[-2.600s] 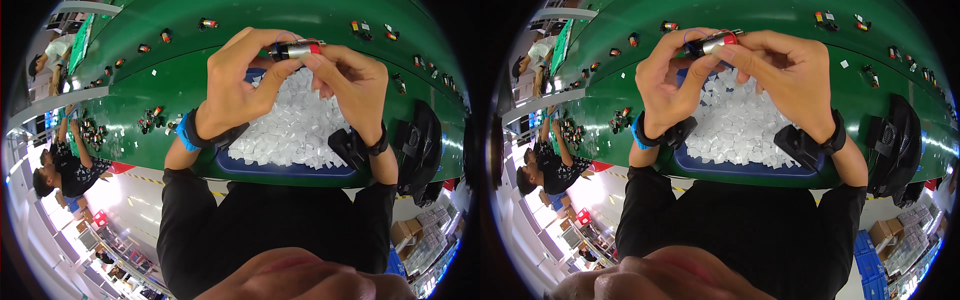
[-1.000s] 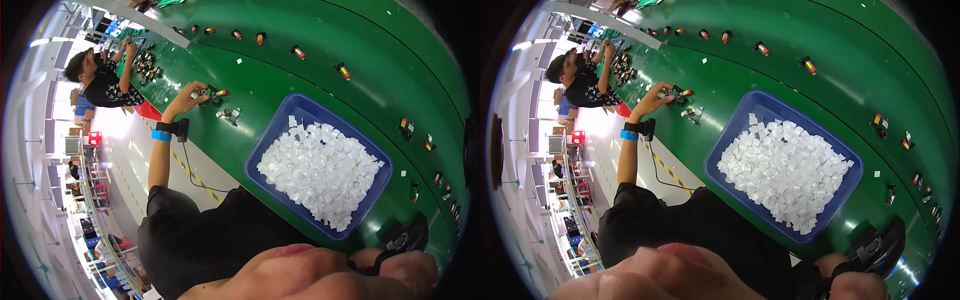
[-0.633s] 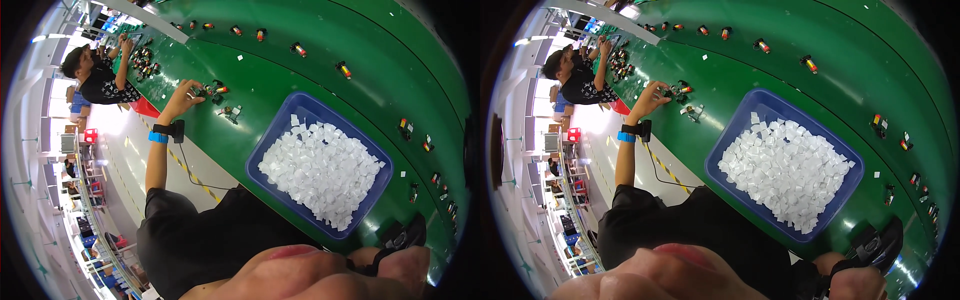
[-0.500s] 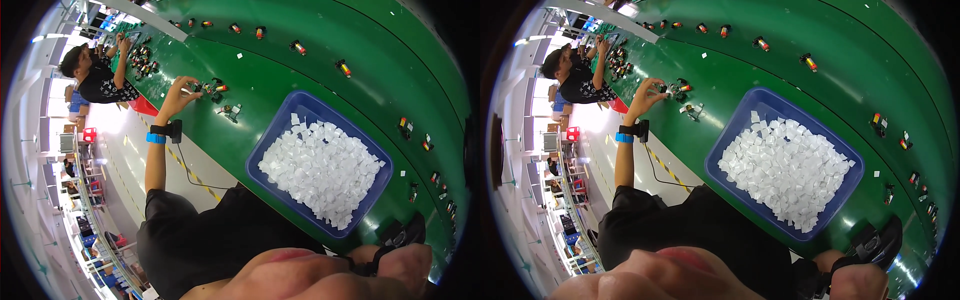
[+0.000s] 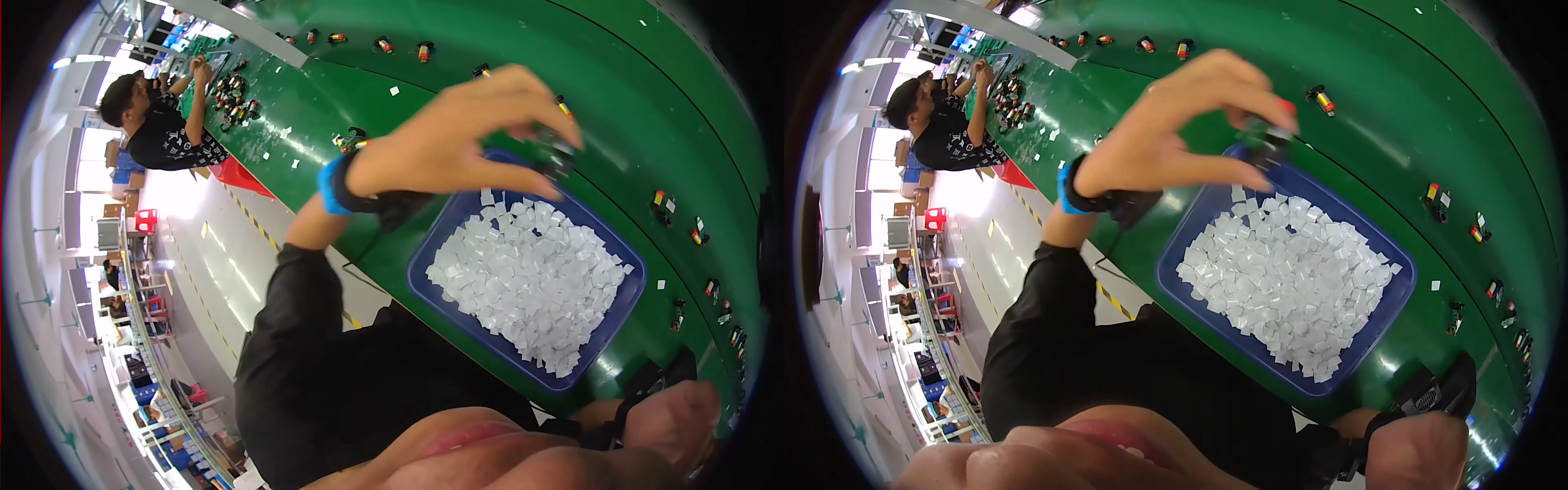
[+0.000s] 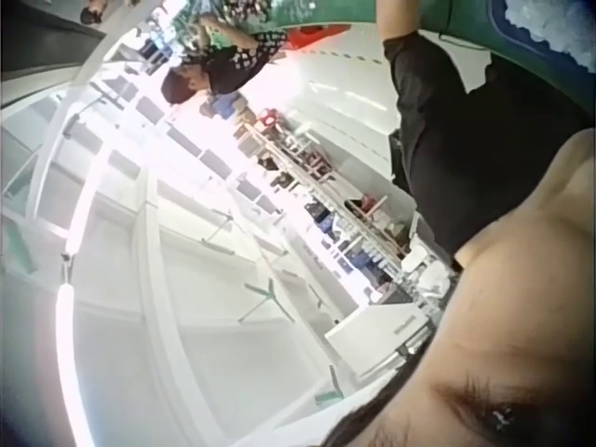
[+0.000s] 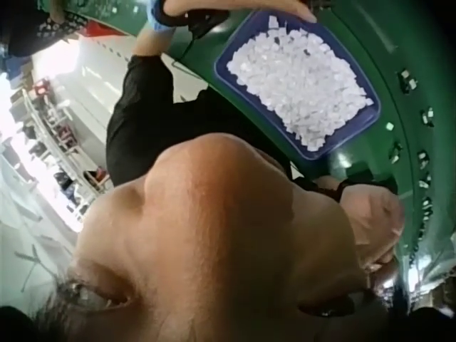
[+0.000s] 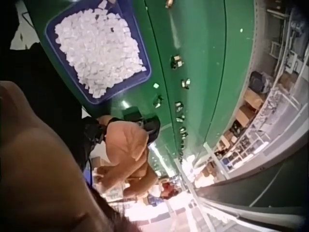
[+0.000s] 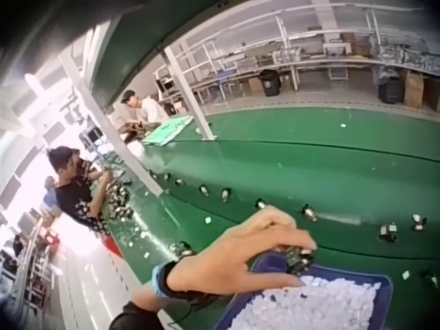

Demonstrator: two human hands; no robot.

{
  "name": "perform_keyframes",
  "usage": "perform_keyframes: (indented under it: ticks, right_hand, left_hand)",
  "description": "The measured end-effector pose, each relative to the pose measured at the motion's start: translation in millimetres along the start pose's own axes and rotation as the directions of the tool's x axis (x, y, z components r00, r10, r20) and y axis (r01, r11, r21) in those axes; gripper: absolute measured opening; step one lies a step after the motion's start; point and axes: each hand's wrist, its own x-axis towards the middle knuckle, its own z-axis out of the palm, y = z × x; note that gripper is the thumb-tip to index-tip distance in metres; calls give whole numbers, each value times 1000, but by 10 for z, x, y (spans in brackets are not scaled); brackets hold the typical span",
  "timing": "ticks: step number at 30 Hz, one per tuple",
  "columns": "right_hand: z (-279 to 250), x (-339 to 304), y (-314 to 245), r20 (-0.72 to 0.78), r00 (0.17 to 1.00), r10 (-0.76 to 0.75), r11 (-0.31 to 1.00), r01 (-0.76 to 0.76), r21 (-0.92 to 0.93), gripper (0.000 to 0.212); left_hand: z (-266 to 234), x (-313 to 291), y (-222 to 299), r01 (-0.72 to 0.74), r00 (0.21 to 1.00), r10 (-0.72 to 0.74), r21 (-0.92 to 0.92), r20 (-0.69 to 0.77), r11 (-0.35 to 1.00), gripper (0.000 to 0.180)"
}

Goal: The person picks up a battery and a circuit board, fits them together, and secures them with a rubber band before placing the unit on the table and repeating the process.

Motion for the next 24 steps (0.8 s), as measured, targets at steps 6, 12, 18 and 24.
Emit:
perform_keyframes:
  ticks: [6, 12, 18, 24]
  right_hand:
    - [604, 175, -511, -512, 836, -195, 625, 509, 592, 28]
    - [178, -47, -1117, -799, 596, 78, -572, 683, 454, 52]
    - [32, 165, -1253, -786, 589, 188, -488, 751, 446, 25]
    - [142, 195, -1273, -731, 675, 101, -641, 606, 471, 28]
  left_hand:
    - [576, 363, 184, 248, 967, -176, -527, 184, 813, 36]
    - [855, 328, 115, 512, 849, -307, -815, 430, 272, 44]
    - [871, 365, 0, 440, 879, -363, -817, 308, 372, 39]
    - [828, 400, -76, 434, 901, -315, -668, 300, 605, 33]
